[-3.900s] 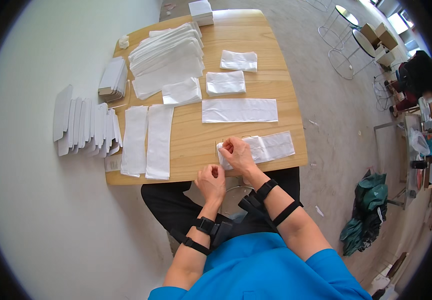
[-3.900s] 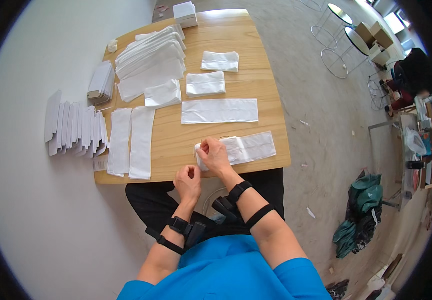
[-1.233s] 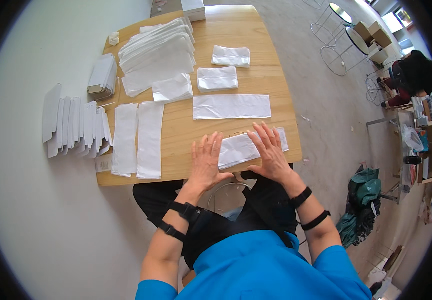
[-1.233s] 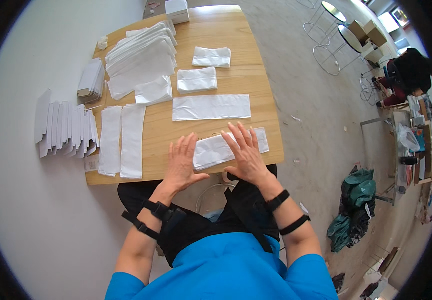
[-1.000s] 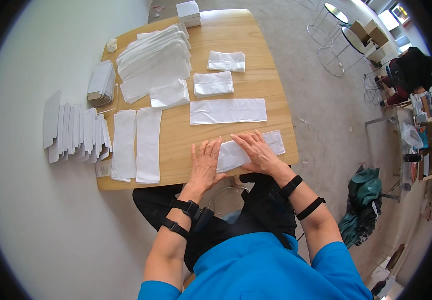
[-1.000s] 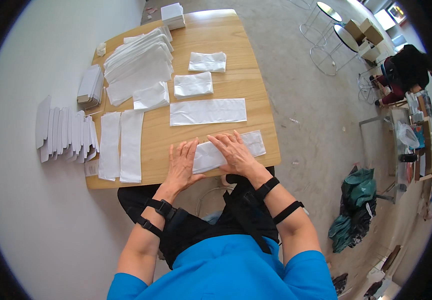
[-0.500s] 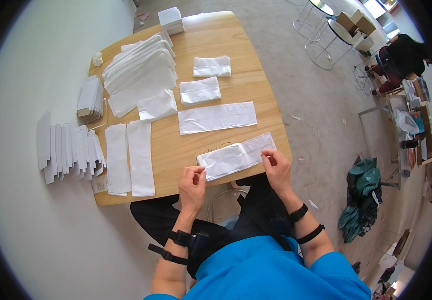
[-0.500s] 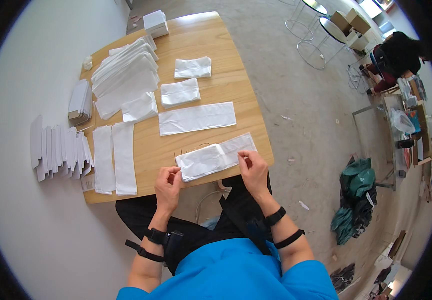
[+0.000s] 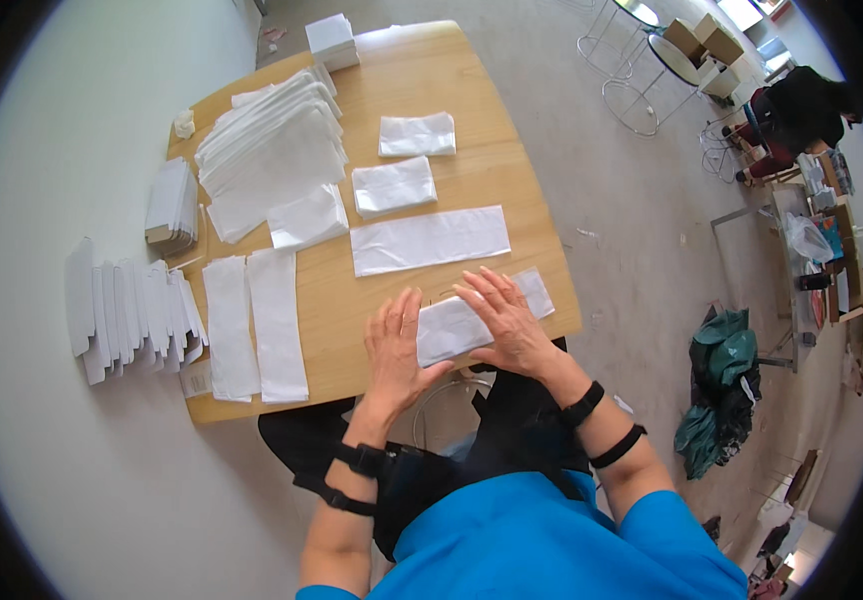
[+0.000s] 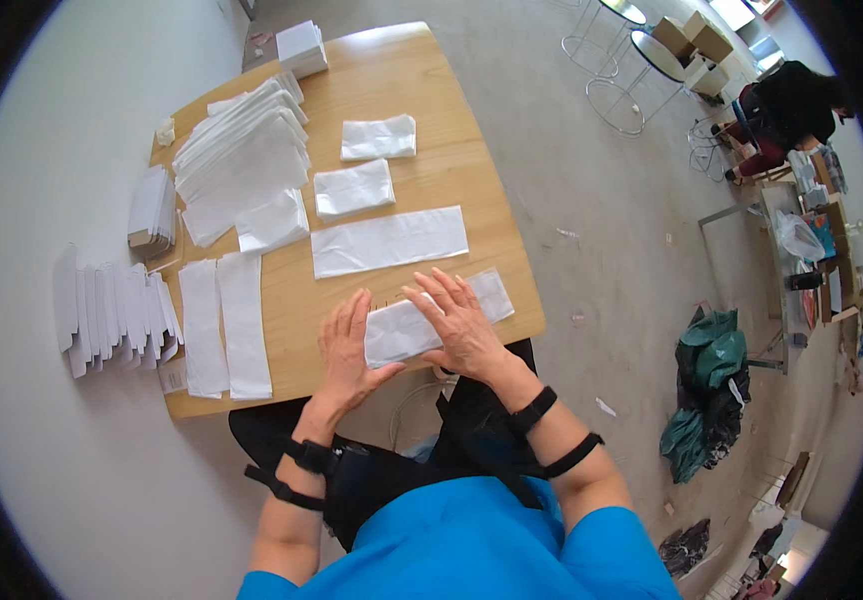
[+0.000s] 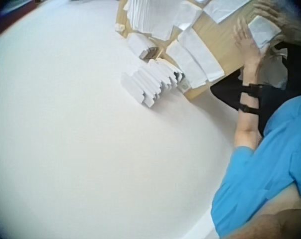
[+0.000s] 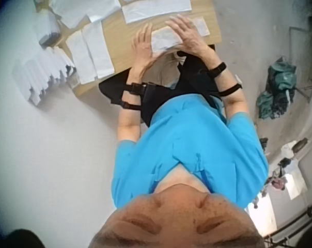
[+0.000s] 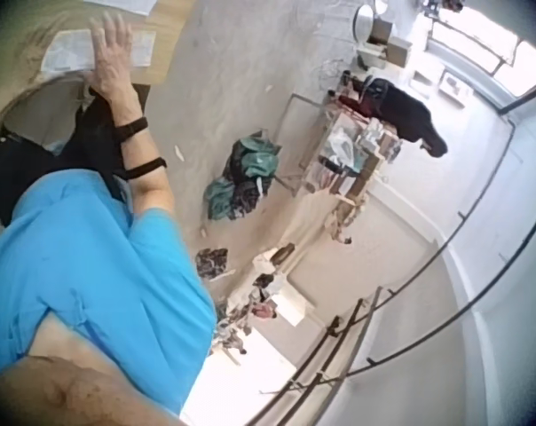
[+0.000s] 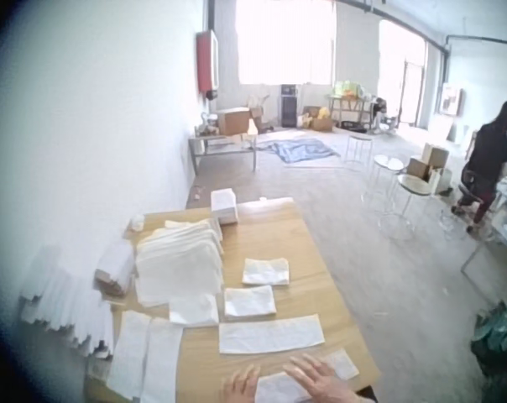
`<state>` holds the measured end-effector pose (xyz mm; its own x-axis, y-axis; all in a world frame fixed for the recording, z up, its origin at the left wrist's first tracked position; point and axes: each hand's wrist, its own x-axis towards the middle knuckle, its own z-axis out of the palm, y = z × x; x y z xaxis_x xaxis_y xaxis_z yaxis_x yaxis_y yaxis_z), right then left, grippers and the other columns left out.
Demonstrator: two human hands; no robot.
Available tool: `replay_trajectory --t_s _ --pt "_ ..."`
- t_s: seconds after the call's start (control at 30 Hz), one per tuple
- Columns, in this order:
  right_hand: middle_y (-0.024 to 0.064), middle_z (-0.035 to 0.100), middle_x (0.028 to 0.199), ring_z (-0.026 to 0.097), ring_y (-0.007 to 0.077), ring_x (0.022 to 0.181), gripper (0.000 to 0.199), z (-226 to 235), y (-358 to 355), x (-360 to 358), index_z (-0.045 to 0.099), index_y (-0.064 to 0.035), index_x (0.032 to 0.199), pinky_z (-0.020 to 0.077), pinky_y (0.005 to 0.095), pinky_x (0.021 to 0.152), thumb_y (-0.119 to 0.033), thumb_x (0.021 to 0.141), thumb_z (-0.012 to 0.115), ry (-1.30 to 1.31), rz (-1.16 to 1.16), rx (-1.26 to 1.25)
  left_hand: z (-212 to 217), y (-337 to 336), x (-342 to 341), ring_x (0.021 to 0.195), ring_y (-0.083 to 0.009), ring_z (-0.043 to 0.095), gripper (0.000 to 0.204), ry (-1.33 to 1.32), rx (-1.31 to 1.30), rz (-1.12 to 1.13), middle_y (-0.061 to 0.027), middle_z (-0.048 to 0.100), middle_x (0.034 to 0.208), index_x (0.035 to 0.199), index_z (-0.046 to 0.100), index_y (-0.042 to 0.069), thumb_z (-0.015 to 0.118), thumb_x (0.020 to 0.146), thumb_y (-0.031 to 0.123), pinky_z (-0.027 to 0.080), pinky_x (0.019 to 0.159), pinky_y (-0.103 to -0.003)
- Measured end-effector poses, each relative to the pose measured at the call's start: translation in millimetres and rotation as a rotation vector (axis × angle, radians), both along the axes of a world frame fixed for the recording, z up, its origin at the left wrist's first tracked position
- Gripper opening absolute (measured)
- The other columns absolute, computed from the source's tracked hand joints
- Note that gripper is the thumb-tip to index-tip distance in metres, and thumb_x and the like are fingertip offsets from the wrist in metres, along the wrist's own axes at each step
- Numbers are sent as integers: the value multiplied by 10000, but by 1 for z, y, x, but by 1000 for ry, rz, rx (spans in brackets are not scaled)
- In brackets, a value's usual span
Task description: Folding white rectangular fabric pieces into smaller stacks.
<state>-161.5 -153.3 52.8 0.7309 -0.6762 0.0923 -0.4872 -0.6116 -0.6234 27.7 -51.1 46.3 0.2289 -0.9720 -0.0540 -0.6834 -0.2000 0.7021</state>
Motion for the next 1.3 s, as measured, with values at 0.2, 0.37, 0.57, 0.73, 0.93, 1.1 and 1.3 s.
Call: replay_trajectory --t_s 0.2,0.37,0.57,0.73,0.93,1.1,1.3 --pt "87 428 1395 381 295 1325 1025 -26 0 11 300 -161 1473 243 545 1132 -180 604 842 239 204 -57 -23 7 17 1332 -290 317 1131 -372 77 -243 -86 383 1405 1494 225 99 860 591 346 164 1125 -558" --pt "89 444 1370 405 292 1302 979 -27 0 11 331 -139 1451 251 558 1119 -193 615 837 216 196 -63 -17 8 14 1316 -292 341 1051 -321 93 -249 -88 413 1373 1481 269 105 839 625 321 178 1123 -543" --pt "124 480 1334 432 318 1275 781 -17 -4 28 449 -95 1360 306 514 1090 -212 677 809 42 122 -96 -8 10 15 1236 -281 415 811 -363 -102 -146 -76 475 1300 1407 408 123 790 711 290 254 1090 -522" --pt "136 595 1115 556 334 1042 322 -35 -35 100 601 -43 1020 479 407 865 -179 765 743 -182 -258 317 -21 9 25 824 -161 631 208 555 -108 411 -61 650 943 1084 634 33 640 893 115 502 765 -293" --pt "138 587 814 592 329 863 130 -78 -49 156 616 -34 816 491 415 766 -123 786 705 -129 -394 -83 -42 24 48 816 -110 622 203 743 -124 502 -54 666 975 1104 619 -11 557 964 124 522 752 -248" --pt "152 586 827 579 347 842 97 -86 -59 148 622 -38 792 473 425 747 -115 851 629 -268 -366 186 -45 16 69 864 -109 613 235 754 -138 567 -58 666 976 1112 619 -5 554 979 178 510 783 -250" --pt "160 580 789 579 339 761 70 -91 -67 144 619 -12 842 461 397 682 -78 862 612 -371 -308 132 -32 -76 76 846 -186 615 403 524 -94 640 -106 661 964 1052 623 -19 558 966 370 491 784 -314"
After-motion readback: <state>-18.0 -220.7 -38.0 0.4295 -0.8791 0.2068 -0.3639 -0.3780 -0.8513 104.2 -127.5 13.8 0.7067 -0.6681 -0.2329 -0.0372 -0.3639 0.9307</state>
